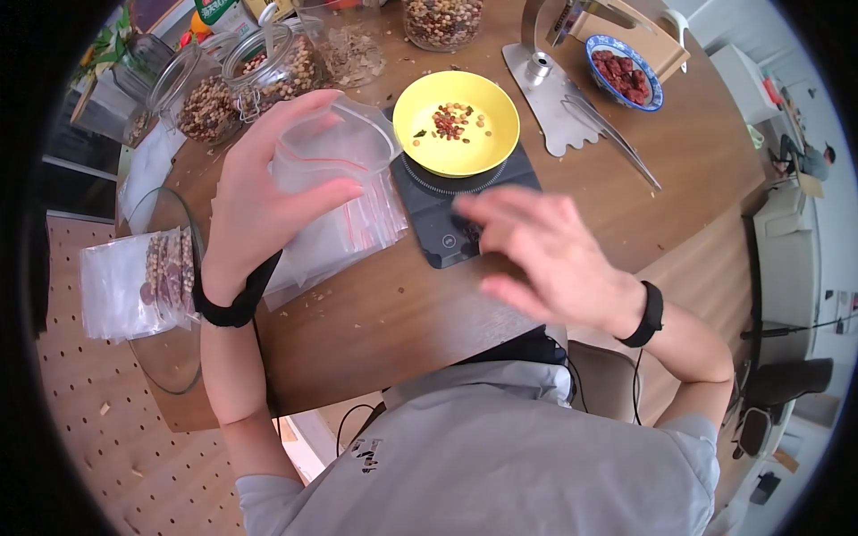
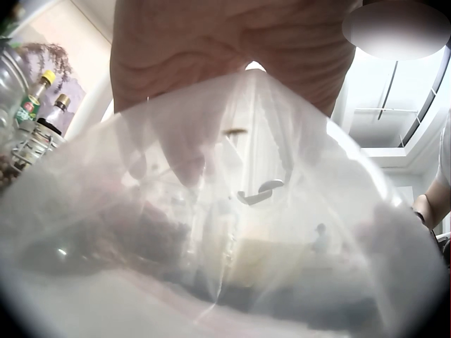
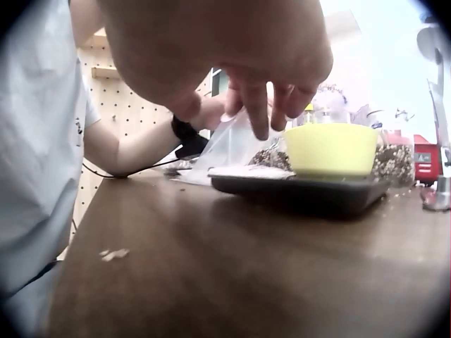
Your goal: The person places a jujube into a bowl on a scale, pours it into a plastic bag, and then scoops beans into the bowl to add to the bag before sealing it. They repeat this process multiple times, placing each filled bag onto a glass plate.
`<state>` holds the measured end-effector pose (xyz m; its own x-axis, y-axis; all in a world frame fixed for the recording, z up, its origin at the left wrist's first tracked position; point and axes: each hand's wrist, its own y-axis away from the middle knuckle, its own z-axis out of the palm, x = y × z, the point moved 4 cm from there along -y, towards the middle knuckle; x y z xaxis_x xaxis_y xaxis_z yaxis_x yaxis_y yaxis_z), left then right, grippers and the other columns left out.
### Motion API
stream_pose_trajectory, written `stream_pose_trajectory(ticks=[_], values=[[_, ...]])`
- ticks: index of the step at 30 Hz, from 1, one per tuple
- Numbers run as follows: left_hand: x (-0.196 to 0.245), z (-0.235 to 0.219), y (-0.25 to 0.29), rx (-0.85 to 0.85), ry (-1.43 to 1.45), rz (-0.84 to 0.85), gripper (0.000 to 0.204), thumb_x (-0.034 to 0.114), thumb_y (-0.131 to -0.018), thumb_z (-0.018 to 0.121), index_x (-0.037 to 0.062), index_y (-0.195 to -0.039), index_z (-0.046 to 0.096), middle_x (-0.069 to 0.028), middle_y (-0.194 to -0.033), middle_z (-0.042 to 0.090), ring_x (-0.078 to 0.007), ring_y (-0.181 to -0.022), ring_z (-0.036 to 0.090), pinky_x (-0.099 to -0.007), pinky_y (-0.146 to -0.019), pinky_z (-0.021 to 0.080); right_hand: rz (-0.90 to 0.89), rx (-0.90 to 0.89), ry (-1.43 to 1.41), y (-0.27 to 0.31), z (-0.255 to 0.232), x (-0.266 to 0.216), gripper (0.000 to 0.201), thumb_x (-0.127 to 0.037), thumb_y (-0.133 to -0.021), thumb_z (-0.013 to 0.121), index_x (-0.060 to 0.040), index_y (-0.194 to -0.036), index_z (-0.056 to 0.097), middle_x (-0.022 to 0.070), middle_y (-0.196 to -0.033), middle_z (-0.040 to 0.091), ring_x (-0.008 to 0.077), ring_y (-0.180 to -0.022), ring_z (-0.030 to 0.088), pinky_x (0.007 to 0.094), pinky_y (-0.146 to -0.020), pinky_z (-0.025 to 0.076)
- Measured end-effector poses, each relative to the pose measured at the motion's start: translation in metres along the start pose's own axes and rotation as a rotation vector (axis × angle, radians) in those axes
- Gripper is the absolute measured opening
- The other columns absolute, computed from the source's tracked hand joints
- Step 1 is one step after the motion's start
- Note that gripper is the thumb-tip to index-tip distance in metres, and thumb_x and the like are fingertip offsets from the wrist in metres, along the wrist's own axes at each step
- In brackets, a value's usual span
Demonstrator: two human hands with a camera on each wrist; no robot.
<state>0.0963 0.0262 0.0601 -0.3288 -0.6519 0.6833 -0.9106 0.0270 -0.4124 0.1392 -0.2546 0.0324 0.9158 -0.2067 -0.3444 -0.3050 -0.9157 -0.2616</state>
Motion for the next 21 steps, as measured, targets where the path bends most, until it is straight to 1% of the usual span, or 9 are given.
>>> stream_pose_trajectory(ticks=[1, 2, 3, 5, 8, 11, 14, 17, 21], values=[[0.001, 0.0, -0.001, 0.0, -0.023, 0.015, 0.076, 0.013, -0.069, 0.091, 0.0057, -0.139, 0.061, -0.0104, -0.119, 0.069, -0.0202, -0.112, 0.065, -0.0339, -0.099, 0.05, 0.015, 0.094, 0.053, -0.003, -0.007, 0.006, 0.043, -0.025, -0.087, 0.076, -0.007, -0.12, 0.057, 0.0191, -0.146, 0.054, 0.0376, -0.137, 0.047, 0.047, -0.103, 0.04], [0.002, 0.001, -0.001, 0.001, -0.024, 0.021, 0.077, 0.014, -0.069, 0.091, 0.0059, -0.139, 0.061, -0.0105, -0.119, 0.069, -0.0208, -0.112, 0.065, -0.0341, -0.099, 0.05, 0.11, 0.19, 0.108, -0.007, -0.01, 0.012, 0.056, -0.021, -0.085, 0.078, -0.0069, -0.134, 0.056, 0.0231, -0.147, 0.049, 0.0415, -0.135, 0.047, 0.0484, -0.106, 0.04], [0.002, 0.002, -0.001, 0.002, -0.026, 0.027, 0.078, 0.015, -0.068, 0.092, 0.0061, -0.139, 0.06, -0.0106, -0.119, 0.069, -0.0214, -0.113, 0.065, -0.0342, -0.099, 0.049, 0.249, 0.2, 0.024, -0.013, -0.012, 0.021, 0.061, -0.021, -0.084, 0.08, -0.0084, -0.138, 0.054, 0.0253, -0.154, 0.04, 0.0449, -0.137, 0.044, 0.0506, -0.111, 0.038], [0.002, 0.004, 0.0, 0.006, -0.021, 0.046, 0.08, 0.016, -0.067, 0.092, 0.0062, -0.139, 0.059, -0.0105, -0.119, 0.068, -0.0226, -0.113, 0.064, -0.0345, -0.099, 0.048, 0.336, 0.217, 0.015, -0.017, -0.004, 0.041, 0.054, -0.023, -0.083, 0.083, -0.0077, -0.128, 0.059, 0.0262, -0.152, 0.044, 0.0463, -0.134, 0.048, 0.0503, -0.111, 0.04], [0.001, 0.008, 0.002, 0.006, 0.005, 0.068, 0.085, 0.018, -0.066, 0.093, 0.0057, -0.141, 0.057, -0.0104, -0.118, 0.065, -0.0244, -0.112, 0.063, -0.0348, -0.099, 0.047, 0.32, 0.199, -0.149, -0.024, 0.005, 0.062, 0.044, -0.025, -0.082, 0.086, -0.0045, -0.113, 0.062, 0.027, -0.148, 0.05, 0.0461, -0.13, 0.054, 0.0486, -0.107, 0.044], [-0.001, 0.01, 0.001, 0.01, 0.018, 0.079, 0.089, 0.019, -0.064, 0.094, 0.0047, -0.142, 0.054, -0.0107, -0.117, 0.063, -0.0256, -0.111, 0.061, -0.0353, -0.098, 0.047, 0.297, 0.247, -0.152, -0.029, -0.007, 0.062, 0.037, -0.018, -0.08, 0.087, -0.0038, -0.1, 0.06, 0.025, -0.143, 0.055, 0.0401, -0.125, 0.06, 0.0447, -0.103, 0.051], [-0.001, 0.012, 0.002, 0.024, 0.029, 0.079, 0.091, 0.02, -0.064, 0.095, 0.0039, -0.143, 0.053, -0.0112, -0.117, 0.061, -0.026, -0.111, 0.061, -0.0357, -0.097, 0.047, 0.339, 0.327, -0.306, -0.03, -0.026, 0.057, 0.036, -0.012, -0.078, 0.088, -0.0048, -0.099, 0.059, 0.0232, -0.146, 0.053, 0.0337, -0.128, 0.06, 0.0417, -0.101, 0.054], [-0.001, 0.013, 0.002, 0.029, 0.016, 0.067, 0.093, 0.021, -0.064, 0.095, 0.0038, -0.144, 0.052, -0.0115, -0.118, 0.061, -0.0261, -0.111, 0.061, -0.036, -0.098, 0.047, 0.317, 0.323, -0.237, -0.041, -0.056, 0.038, 0.036, -0.01, -0.077, 0.088, -0.0049, -0.098, 0.059, 0.0223, -0.148, 0.051, 0.03, -0.128, 0.06, 0.0395, -0.097, 0.058], [-0.003, 0.013, 0.003, 0.038, 0.015, 0.044, 0.098, 0.021, -0.065, 0.095, 0.0042, -0.149, 0.047, -0.0122, -0.12, 0.063, -0.0259, -0.114, 0.062, -0.0365, -0.1, 0.048, 0.279, 0.214, -0.132, -0.065, -0.071, 0.016, 0.037, -0.012, -0.077, 0.088, -0.0049, -0.098, 0.057, 0.0221, -0.147, 0.049, 0.0324, -0.13, 0.059, 0.0397, -0.094, 0.06]])
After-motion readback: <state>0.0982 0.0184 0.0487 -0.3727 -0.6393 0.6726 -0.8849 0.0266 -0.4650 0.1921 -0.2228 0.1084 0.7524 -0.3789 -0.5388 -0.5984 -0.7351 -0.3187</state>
